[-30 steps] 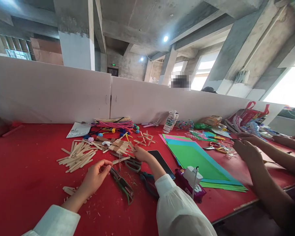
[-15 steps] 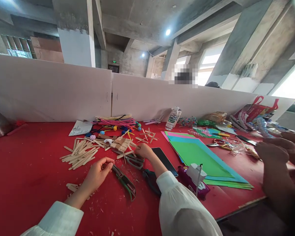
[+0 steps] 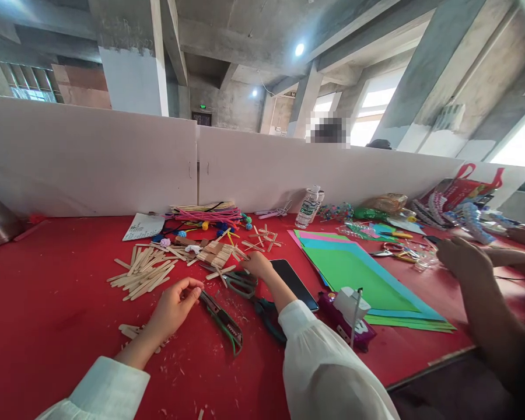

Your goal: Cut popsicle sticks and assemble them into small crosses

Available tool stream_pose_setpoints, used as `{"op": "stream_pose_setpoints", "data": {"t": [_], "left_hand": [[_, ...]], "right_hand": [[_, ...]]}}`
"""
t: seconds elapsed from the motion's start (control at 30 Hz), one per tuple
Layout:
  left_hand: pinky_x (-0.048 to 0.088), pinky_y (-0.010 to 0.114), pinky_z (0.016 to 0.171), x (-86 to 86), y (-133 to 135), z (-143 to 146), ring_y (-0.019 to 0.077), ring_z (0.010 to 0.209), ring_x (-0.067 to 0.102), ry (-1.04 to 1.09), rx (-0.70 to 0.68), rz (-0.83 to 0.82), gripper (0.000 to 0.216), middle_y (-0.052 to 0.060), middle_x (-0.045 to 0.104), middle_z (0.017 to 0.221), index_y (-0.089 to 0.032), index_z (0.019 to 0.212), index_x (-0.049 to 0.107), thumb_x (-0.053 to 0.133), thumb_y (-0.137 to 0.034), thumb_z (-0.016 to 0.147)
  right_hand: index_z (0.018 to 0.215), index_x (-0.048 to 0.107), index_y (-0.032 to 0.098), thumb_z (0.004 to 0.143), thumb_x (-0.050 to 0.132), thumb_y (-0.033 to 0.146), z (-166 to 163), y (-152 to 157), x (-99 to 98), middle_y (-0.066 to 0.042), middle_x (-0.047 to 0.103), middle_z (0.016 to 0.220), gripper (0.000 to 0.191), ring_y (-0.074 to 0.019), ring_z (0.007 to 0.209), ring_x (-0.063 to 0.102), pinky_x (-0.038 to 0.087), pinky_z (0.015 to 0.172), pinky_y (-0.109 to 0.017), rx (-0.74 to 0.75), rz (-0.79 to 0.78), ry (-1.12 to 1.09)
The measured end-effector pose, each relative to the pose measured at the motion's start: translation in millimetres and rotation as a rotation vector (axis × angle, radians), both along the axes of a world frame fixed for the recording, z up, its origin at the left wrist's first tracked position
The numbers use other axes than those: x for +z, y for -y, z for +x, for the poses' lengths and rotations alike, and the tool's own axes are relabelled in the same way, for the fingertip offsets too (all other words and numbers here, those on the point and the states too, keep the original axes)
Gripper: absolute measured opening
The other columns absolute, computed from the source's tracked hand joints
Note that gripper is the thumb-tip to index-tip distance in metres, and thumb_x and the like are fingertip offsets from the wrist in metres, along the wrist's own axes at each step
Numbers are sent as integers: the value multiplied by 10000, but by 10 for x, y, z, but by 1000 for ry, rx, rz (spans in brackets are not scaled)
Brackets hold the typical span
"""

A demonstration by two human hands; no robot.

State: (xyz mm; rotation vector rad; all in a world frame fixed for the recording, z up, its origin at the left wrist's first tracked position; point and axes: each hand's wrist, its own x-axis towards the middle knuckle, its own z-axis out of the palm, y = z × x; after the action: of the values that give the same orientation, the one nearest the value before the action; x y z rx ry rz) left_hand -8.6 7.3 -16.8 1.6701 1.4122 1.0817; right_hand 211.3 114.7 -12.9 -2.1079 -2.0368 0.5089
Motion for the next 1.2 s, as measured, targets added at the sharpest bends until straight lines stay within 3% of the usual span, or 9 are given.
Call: {"op": "stream_pose_setpoints", "data": {"t": [0.13, 0.27, 0.33, 0.4, 0.53, 0.67, 0.83, 0.93, 1.2], "left_hand": [[483, 280, 645, -33, -14, -7, 165, 652, 601, 12, -10, -19, 326, 34, 661, 758, -181, 812, 617, 505, -467, 703], [482, 283, 661, -22, -6, 2, 170, 679, 604, 16, -17, -13, 330, 39, 661, 775, -177, 821, 612, 494, -467, 715], [479, 280, 651, 2, 8, 9, 169, 668, 602, 4, -9, -1, 324, 31, 662, 763, -184, 814, 612, 492, -468, 715], [475, 276, 632, 24, 22, 13, 168, 650, 601, -17, -4, 1, 322, 22, 662, 742, -190, 807, 614, 491, -473, 714], [474, 279, 637, 15, 20, -1, 170, 658, 605, -42, -5, 13, 331, 23, 669, 749, -190, 825, 619, 484, -475, 725], [481, 296, 707, -35, -23, -24, 191, 780, 619, -14, 27, 62, 315, 47, 680, 841, -189, 859, 611, 502, -451, 723], [492, 307, 698, 2, -7, 7, 194, 786, 615, 28, 90, 85, 369, 72, 663, 888, -166, 917, 573, 558, -453, 685], [490, 303, 704, 65, 50, 37, 189, 793, 611, 37, 71, 134, 383, 71, 655, 911, -166, 972, 560, 561, -441, 705], [452, 286, 793, 101, 93, 20, 174, 873, 583, -22, 109, 320, 225, 54, 632, 915, -179, 881, 585, 482, -366, 807]], "right_hand": [[912, 655, 169, 800, 473, 368, 69, 2, -4, -94, 674, 902, 291, -217, 824, 624, 418, 609, -257, -47, 30, 23], [1102, 591, 153, 824, 459, 400, 47, 74, 59, -160, 557, 1172, 395, -283, 1076, 503, 405, 802, -343, -43, 165, 53], [1138, 578, 192, 834, 460, 375, 6, 121, 105, -127, 502, 1252, 373, -281, 1158, 421, 353, 889, -360, 19, 228, 52], [1081, 616, 244, 832, 479, 354, -47, 160, 131, -68, 548, 1206, 305, -249, 1146, 426, 330, 914, -335, 123, 246, 33], [917, 673, 235, 775, 573, 337, -140, 190, 97, -31, 656, 981, 201, -198, 958, 540, 379, 785, -260, 295, 205, -25], [804, 668, 173, 770, 569, 286, -143, 206, 92, -27, 664, 791, 154, -145, 724, 570, 373, 609, -213, 333, 172, -117], [811, 630, 147, 794, 520, 299, -170, 384, 259, 15, 618, 687, 189, -87, 607, 513, 352, 538, -170, 394, 158, -298], [708, 610, 135, 735, 567, 275, -273, 539, 332, 32, 557, 614, 149, -75, 560, 457, 332, 519, -172, 435, 141, -554], [608, 541, 142, 699, 562, 318, -485, 733, 314, 62, 428, 511, 199, -54, 476, 328, 245, 447, -184, 410, 56, -824]]}}
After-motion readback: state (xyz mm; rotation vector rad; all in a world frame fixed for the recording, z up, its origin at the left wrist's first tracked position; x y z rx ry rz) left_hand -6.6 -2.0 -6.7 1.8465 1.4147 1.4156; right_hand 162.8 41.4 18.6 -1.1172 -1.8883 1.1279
